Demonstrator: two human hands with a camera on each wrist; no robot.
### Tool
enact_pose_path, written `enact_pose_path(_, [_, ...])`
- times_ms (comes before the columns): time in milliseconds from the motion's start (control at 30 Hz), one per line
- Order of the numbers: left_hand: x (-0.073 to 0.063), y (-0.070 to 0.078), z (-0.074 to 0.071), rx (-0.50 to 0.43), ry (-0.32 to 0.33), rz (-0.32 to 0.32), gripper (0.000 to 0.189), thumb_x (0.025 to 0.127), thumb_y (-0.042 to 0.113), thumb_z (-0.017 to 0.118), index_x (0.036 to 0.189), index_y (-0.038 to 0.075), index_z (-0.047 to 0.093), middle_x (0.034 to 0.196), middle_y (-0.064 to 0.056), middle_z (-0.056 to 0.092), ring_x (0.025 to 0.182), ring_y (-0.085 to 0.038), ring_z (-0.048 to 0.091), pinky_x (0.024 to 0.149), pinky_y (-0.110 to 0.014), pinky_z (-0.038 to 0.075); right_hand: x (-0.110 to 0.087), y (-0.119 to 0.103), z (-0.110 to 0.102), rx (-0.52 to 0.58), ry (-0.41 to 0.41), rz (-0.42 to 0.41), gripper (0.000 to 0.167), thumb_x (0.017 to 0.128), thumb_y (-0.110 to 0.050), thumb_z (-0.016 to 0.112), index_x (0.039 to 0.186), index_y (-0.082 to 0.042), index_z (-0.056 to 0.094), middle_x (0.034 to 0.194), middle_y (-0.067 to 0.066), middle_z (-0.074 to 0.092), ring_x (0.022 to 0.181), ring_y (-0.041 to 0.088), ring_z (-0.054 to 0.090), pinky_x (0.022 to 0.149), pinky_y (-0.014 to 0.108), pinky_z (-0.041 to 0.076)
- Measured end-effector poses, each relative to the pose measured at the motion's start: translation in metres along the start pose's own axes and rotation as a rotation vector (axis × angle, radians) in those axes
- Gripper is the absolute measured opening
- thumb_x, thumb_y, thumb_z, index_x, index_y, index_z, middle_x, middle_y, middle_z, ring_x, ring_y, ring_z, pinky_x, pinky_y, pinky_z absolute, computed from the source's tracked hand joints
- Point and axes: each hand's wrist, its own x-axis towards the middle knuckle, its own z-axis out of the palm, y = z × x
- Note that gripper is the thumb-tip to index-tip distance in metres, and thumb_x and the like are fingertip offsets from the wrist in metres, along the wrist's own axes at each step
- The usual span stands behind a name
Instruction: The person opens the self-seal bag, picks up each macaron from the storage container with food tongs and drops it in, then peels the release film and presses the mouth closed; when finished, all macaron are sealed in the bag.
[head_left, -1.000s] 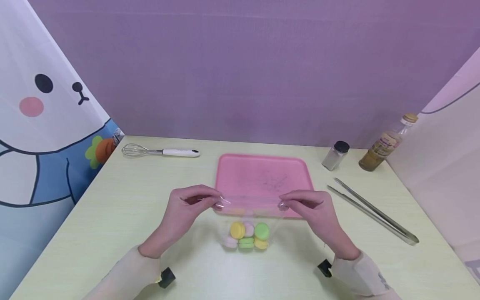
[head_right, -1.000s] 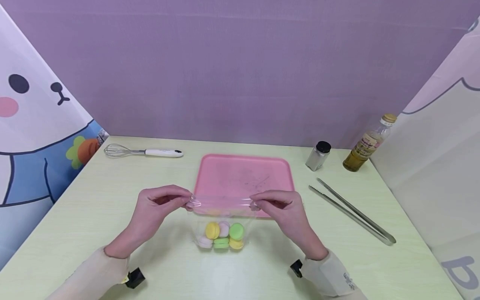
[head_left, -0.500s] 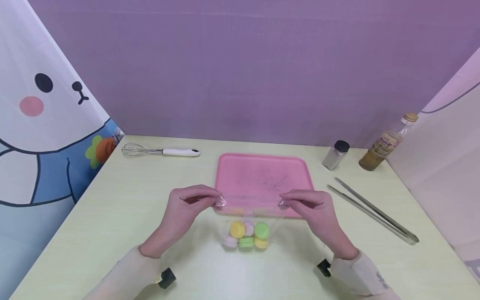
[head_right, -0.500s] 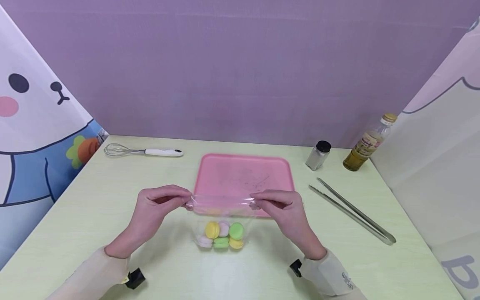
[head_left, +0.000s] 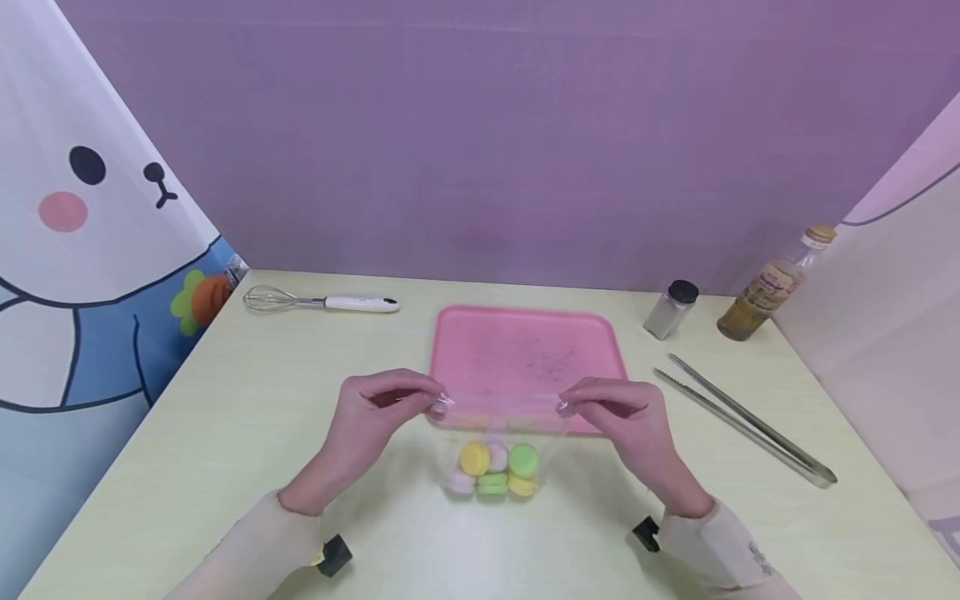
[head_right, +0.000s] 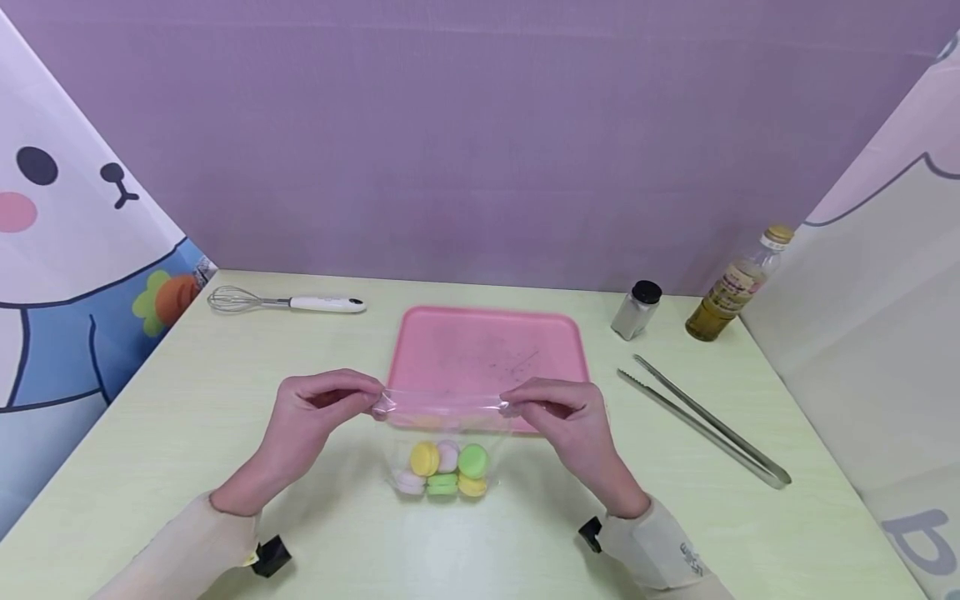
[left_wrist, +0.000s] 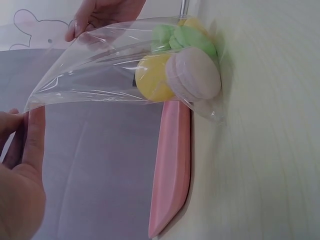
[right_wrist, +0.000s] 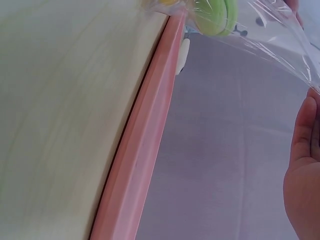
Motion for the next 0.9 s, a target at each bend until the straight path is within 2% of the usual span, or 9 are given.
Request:
enact_pose_path(333, [-0.0015,0.0023,0.0001,0.06,-0.001,-0.047,0.011,0.092,-0.007,0.069,0.101,-0.008,0.074,0.096,-0.015,0.074,0.083,-0.021,0.072,0.079,-0.033,0.06,0.0013,0.0006,-0.0003,0.003,-0.024,-0.008,0.03,0.088,0.025,0.055,0.103,0.008,0.074,0.098,0.017,0.074,0.09,0.022,0.071,0.082,0.031,0.058])
enact_pose_path(767, [-0.0013,0.0035,0.0006,0.038,-0.015,-0.042,0.012,0.092,-0.008,0.069,0.103,-0.009,0.073,0.099,-0.016,0.074,0.085,-0.022,0.072,0.081,-0.036,0.059,0.0026,-0.0014,-0.0015,-0.015,-0.041,-0.024,0.029,0.087,0.026,0.055,0.102,0.009,0.073,0.098,0.019,0.073,0.089,0.021,0.071,0.081,0.03,0.058])
enact_pose_path(900, [-0.0021,0.0048,0.0005,0.043,-0.021,-0.025,0.013,0.093,-0.007,0.067,0.104,-0.008,0.073,0.101,-0.015,0.074,0.086,-0.02,0.072,0.082,-0.033,0.059,0.0026,-0.0001,-0.0019,-0.032,-0.046,-0.039,0.031,0.086,0.027,0.054,0.102,0.009,0.073,0.098,0.019,0.073,0.09,0.021,0.071,0.082,0.029,0.058])
